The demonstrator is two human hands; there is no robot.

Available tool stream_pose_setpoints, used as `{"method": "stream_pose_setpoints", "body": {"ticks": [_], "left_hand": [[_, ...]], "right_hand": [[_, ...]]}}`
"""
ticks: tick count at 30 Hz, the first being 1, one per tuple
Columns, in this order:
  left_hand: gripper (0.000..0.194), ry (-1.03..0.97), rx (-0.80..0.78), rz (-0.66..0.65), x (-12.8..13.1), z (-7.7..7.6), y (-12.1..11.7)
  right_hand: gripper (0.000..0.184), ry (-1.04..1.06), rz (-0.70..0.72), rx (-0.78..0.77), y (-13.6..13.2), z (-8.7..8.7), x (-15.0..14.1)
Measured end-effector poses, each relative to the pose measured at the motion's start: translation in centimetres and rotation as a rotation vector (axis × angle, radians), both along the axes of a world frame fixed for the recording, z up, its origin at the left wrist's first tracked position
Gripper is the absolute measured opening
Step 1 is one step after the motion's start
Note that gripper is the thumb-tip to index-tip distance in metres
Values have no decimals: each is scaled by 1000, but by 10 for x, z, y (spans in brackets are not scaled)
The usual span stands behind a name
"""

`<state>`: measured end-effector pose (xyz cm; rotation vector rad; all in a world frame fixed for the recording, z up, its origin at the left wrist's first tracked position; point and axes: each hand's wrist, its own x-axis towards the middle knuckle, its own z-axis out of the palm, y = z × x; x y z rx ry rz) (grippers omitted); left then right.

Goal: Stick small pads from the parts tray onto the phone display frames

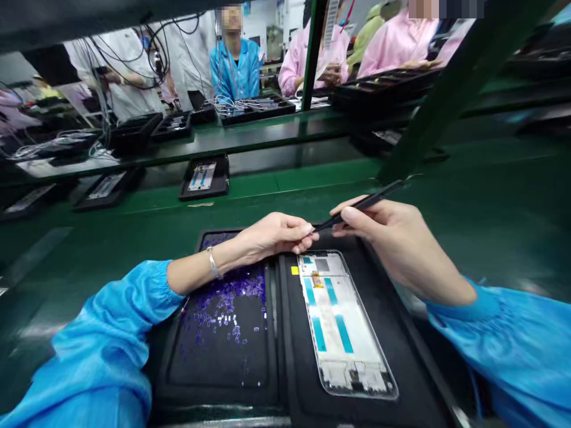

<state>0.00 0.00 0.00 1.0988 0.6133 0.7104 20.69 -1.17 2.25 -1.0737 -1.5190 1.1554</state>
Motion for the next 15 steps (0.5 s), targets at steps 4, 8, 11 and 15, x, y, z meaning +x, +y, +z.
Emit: {"method": "stream_pose_setpoints", "body": {"ticks": [4, 8, 11, 15], "left_hand": [[38, 3, 0, -14, -1, -3, 0], [40, 10, 10, -21, -2, -3, 0], [40, 21, 26, -21, -1, -2, 0], [42, 56, 73, -12, 0, -3, -2]], "right_hand": [[27, 30, 23, -20, 2, 0, -1], [28, 51, 50, -30, 4, 0, -1], [27, 65, 60, -38, 5, -1, -1], [28, 78, 64, -41, 5, -2, -1]]}}
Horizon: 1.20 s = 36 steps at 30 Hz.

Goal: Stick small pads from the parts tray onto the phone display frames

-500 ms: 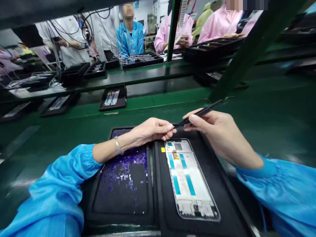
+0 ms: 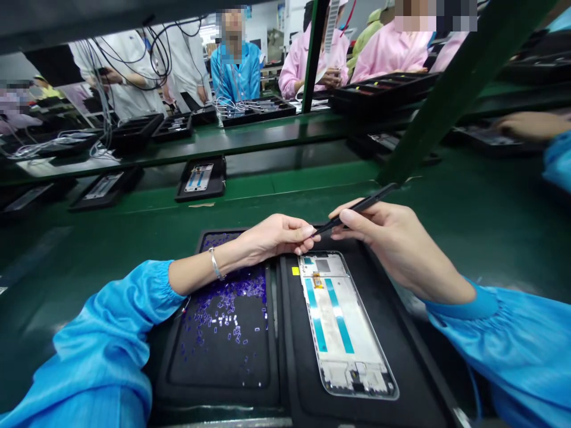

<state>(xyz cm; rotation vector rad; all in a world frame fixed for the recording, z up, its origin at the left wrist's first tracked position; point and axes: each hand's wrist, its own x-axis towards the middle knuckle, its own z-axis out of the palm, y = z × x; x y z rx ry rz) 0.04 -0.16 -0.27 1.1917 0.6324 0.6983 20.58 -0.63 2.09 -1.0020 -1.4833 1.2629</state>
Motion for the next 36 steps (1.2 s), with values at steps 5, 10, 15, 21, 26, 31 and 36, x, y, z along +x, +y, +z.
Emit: {"method": "stream_pose_setpoints", "body": {"ticks": [5, 10, 15, 21, 26, 31, 36], "left_hand": [[48, 123, 145, 68, -2, 2, 5], [30, 380, 470, 71, -12, 25, -16], [23, 759, 1275, -428, -3, 39, -80], [21, 867, 1519, -377, 17, 6, -113], [24, 770, 1587, -438, 16, 9, -113], [27, 696, 1584, -464, 11, 30, -107], [28, 653, 1499, -400, 7, 40, -103]], "right_hand": [[29, 46, -31, -18, 0, 2, -2], [28, 84, -38, -72, 3, 7, 2], [27, 55, -58, -75, 2, 11, 5], [27, -43, -65, 9, 3, 2, 6], [32, -174, -75, 56, 3, -10, 3], [29, -234, -2, 87, -3, -12, 1], [23, -472, 102, 320, -11, -9, 3]]}}
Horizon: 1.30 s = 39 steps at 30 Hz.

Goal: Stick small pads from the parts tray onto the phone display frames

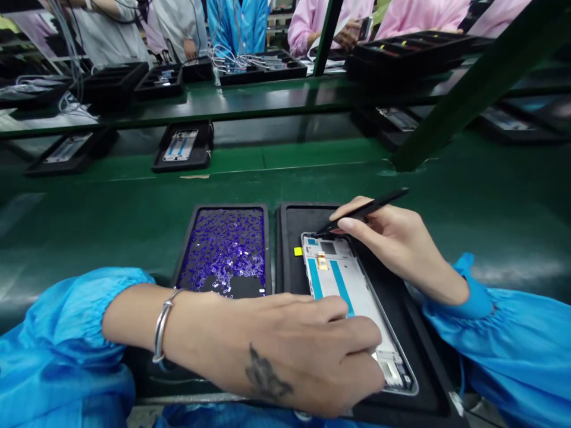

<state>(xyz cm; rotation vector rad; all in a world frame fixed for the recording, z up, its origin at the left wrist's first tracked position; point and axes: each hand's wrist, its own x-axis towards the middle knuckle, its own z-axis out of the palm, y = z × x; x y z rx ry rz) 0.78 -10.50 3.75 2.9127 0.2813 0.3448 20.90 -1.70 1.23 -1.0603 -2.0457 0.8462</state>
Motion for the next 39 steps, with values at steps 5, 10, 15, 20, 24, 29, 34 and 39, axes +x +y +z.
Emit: {"method": "stream_pose_setpoints", "body": {"ticks": [5, 10, 15, 20, 24, 29, 34, 39], "left_hand": [[32, -33, -44, 20, 0, 0, -1], [27, -28, -23, 12, 1, -1, -2], [30, -26, -11, 14, 2, -2, -3], [28, -32, 14, 8, 1, -3, -3], [25, -19, -5, 19, 1, -4, -3], [26, -16, 5, 28, 2, -6, -4], [27, -69, -12, 41, 5, -11, -6], [25, -105, -13, 63, 6, -14, -7]], "right_hand": [[20, -147, 33, 163, -3, -1, 2], [19, -168, 32, 199, -4, -2, 2], [17, -167, 40, 214, -4, -1, 2], [17, -175, 37, 221, -4, -1, 1], [18, -187, 56, 239, -5, -1, 2], [22, -97, -41, 90, -4, -1, 5], [24, -65, -35, -41, -2, 0, 4], [28, -2, -85, -114, -2, 1, 0]]}}
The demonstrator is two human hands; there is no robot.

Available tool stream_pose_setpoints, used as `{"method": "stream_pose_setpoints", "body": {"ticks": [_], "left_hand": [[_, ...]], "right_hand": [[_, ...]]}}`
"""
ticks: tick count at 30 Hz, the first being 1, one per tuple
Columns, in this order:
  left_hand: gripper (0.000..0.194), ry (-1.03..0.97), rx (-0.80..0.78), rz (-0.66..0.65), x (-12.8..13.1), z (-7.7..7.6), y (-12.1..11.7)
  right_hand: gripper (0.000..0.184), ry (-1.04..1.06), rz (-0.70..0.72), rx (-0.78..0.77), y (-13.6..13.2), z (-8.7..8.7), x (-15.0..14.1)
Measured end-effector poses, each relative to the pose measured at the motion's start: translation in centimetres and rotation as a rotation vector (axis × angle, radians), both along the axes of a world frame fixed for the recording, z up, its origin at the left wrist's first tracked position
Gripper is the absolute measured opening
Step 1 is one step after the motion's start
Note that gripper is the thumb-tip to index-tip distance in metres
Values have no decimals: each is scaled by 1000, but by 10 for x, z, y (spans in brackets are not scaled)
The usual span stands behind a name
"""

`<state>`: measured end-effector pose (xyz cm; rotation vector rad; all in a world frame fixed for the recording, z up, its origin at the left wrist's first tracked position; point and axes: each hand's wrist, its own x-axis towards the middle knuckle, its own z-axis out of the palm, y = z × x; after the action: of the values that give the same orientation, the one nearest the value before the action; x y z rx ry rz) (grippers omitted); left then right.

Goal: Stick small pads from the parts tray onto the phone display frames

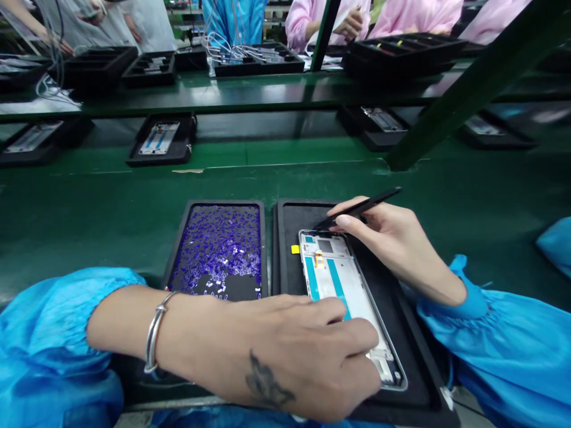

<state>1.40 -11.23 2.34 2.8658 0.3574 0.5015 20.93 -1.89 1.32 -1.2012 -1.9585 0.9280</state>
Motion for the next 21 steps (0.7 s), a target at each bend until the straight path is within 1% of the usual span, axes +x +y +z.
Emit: {"method": "stream_pose_setpoints", "body": {"ticks": [4, 10, 16, 19, 21], "left_hand": [[22, 4, -1, -11, -1, 1, 1], [27, -13, 4, -12, 0, 1, 1], [32, 36, 9, -38, -2, 1, 2], [29, 62, 9, -58, -2, 1, 3], [26, 80, 19, -71, -2, 0, 3]], "right_hand": [[27, -6, -18, -8, 0, 0, -2], [26, 29, -41, -25, 0, 0, -4], [23, -11, 8, 26, 0, 1, -2], [23, -27, -6, 54, 1, 0, -1], [25, -23, -9, 45, 3, -1, 0]]}}
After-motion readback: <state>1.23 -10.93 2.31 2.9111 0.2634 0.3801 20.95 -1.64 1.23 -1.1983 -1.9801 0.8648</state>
